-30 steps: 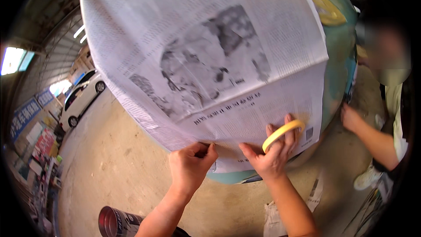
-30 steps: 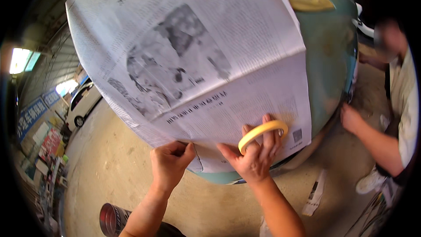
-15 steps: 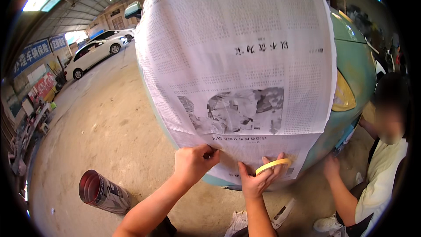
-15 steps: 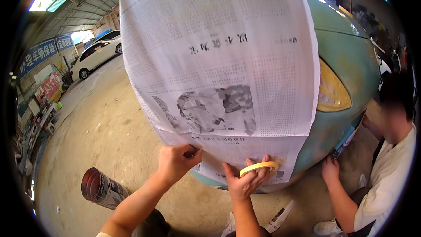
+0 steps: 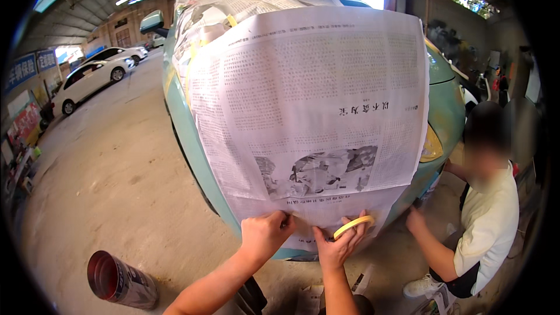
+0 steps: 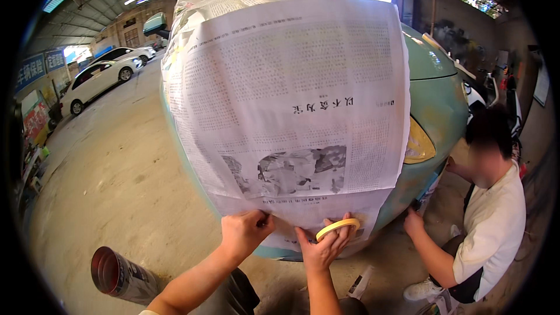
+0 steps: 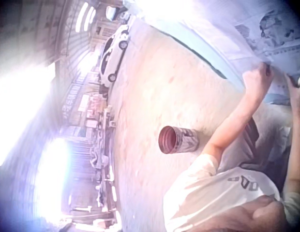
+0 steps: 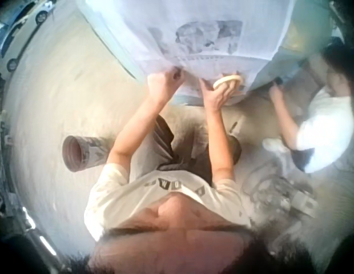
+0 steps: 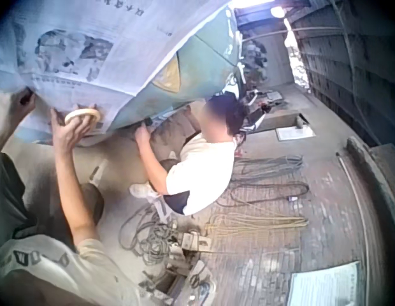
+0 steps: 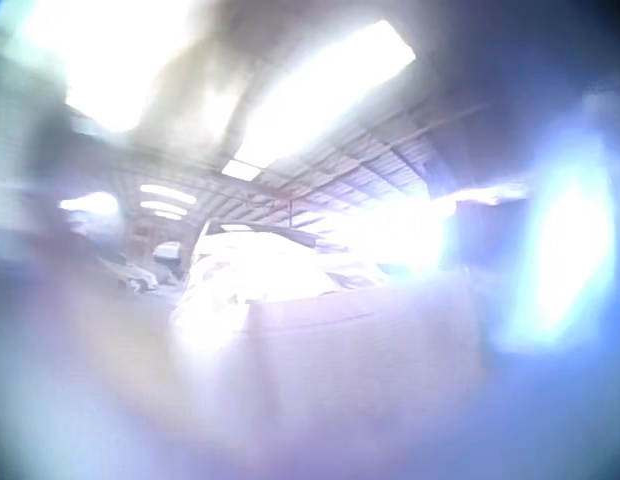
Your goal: The person applies newspaper sheets to the front fender and hood of a light green car using yellow masking tape. They smooth the paper and press the tape to secure it, preparing the vehicle for painting or bodywork. A second person is visible working on the opposite side of the car.
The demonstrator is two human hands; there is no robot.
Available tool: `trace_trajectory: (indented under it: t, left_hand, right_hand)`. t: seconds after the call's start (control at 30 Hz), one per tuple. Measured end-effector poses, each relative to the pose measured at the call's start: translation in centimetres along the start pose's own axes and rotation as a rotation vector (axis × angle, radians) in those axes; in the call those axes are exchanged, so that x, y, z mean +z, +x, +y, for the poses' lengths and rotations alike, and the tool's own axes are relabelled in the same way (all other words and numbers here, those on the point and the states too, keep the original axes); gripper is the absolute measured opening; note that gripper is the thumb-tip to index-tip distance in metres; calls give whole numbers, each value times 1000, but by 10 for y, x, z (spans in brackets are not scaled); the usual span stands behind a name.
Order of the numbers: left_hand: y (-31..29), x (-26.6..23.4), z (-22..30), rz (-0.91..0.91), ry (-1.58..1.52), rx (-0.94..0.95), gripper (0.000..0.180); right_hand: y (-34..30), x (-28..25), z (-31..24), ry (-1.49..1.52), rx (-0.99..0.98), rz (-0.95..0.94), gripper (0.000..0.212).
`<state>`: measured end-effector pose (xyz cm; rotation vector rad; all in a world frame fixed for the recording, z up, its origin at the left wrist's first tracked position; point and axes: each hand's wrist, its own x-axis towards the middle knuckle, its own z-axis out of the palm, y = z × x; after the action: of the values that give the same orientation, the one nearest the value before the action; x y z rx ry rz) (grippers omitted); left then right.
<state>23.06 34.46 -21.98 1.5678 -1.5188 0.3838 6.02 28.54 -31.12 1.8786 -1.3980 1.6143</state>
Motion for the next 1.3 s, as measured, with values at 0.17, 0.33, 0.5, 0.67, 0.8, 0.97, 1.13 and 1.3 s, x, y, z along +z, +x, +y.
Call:
trace_trajectory:
  t: [0.17, 0.33, 0.5, 0.67, 0.8, 0.97, 1.13, 1.3]
  left_hand:
    - [-1, -4, -5, -13, -61, 26, 23]
    - [-1, -1, -6, 1, -99, 36, 25]
    - [-3, -2, -5, 11, -126, -29, 23]
    - [-7, 3, 3, 44, -110, -94, 21]
    - [-12, 6, 0, 27, -29, -109, 20]
    - [1, -7, 6, -20, -126, -137, 22]
    - [-4, -5, 9, 4, -123, -163, 21]
    - [-7, -3, 8, 21, -90, -145, 22]
  right_hand:
    - [3, -8, -5, 4, 16, -35, 79]
    - [7, -16, -7, 21, 37, -79, 82]
    - [5, -12, -4, 58, 77, -106, 85]
    - [10, -15, -4, 44, 32, -90, 86]
    - [14, -17, -12, 42, 52, -109, 84]
    - [14, -20, -11, 76, 74, -107, 80]
    - [11, -16, -7, 104, 80, -91, 79]
    - [7, -13, -7, 127, 86, -106, 84]
